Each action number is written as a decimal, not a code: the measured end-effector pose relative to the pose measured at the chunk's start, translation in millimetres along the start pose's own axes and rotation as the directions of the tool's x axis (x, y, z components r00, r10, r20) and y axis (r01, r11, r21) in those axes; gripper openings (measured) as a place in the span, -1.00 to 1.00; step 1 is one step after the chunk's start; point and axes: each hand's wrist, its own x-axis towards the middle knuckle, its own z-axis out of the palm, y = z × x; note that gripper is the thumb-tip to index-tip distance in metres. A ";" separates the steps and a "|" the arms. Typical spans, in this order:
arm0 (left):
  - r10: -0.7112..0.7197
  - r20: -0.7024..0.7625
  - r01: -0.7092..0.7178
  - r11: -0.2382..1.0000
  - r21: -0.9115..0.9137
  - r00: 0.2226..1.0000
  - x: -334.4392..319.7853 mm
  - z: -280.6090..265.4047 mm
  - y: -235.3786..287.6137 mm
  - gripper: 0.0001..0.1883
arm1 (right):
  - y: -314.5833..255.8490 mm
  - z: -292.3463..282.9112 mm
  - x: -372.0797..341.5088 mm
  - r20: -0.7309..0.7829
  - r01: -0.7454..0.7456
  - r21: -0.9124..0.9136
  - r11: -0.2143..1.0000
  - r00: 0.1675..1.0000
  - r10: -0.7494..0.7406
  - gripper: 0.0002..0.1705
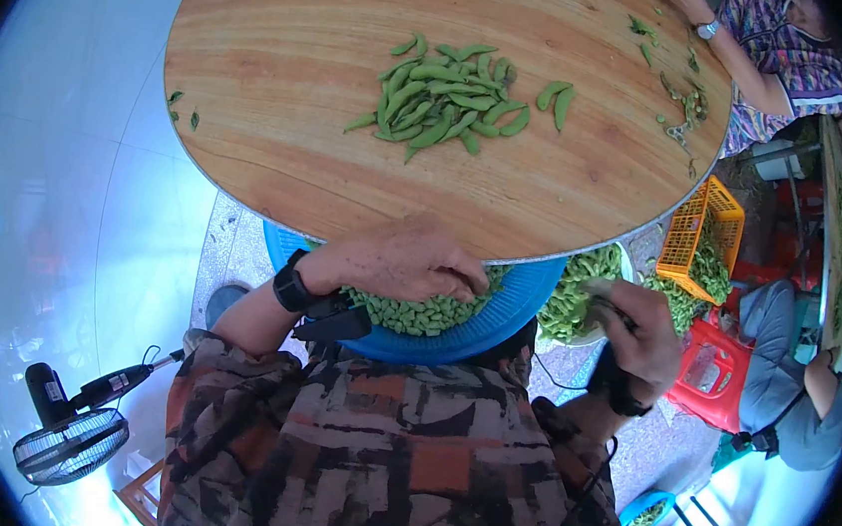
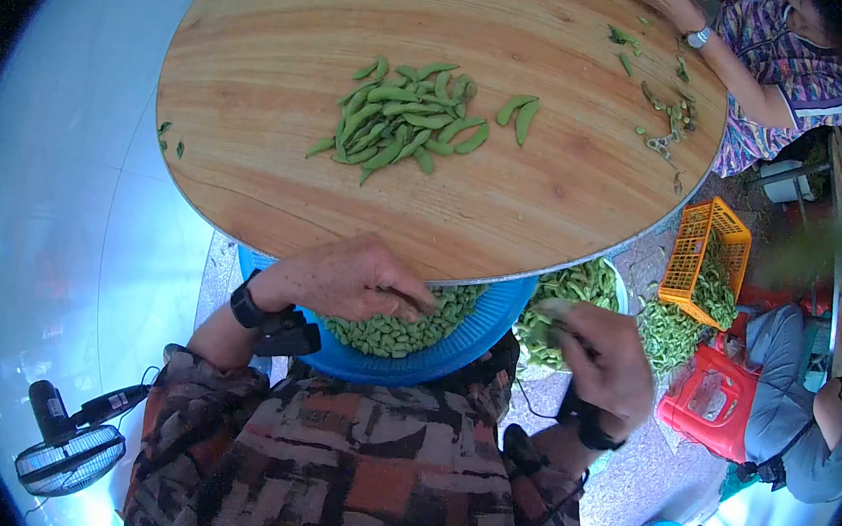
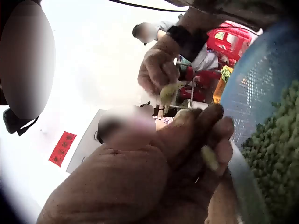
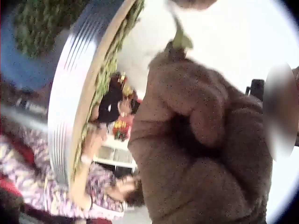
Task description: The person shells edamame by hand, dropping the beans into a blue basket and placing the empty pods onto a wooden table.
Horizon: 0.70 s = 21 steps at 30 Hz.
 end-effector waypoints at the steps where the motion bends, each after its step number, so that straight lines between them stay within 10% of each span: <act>1: 0.003 0.002 -0.003 1.000 -0.001 1.000 4.2 -4.9 1.6 -0.75 | 3.7 -7.0 -8.7 -0.002 -0.002 -0.003 1.000 1.000 0.002 -0.64; 3: 0.118 -0.198 -0.081 0.980 0.184 0.973 19.6 -17.8 7.3 -0.80 | 6.3 -15.0 -21.1 -0.255 -0.297 -0.223 0.929 0.937 0.238 -0.65; 7: 0.468 -0.635 -0.025 0.816 0.577 0.615 97.9 -45.0 -23.4 -0.78 | 5.7 -6.1 -4.9 -0.407 -0.317 -0.150 0.936 0.883 0.234 -0.68; 9: 0.465 -0.674 0.095 0.780 0.619 0.574 129.4 -57.5 -25.7 -0.79 | 5.0 0.1 5.8 -0.403 -0.280 -0.175 0.944 0.895 0.191 -0.68; 12: 0.371 -0.668 0.275 0.703 0.656 0.645 158.9 -63.6 -33.5 -0.81 | 4.0 5.7 14.3 -0.393 -0.260 -0.201 0.944 0.905 0.166 -0.69; 19: 0.434 -0.451 0.207 0.501 0.840 0.780 117.9 -37.6 -20.6 -0.85 | 7.8 19.2 23.6 -0.474 -0.208 -0.105 0.973 0.870 0.135 -0.73; 21: 0.403 -0.347 0.309 0.159 0.938 0.847 99.2 -21.7 -21.5 -0.88 | 7.6 25.5 30.0 -0.438 -0.188 -0.140 0.972 0.892 0.109 -0.75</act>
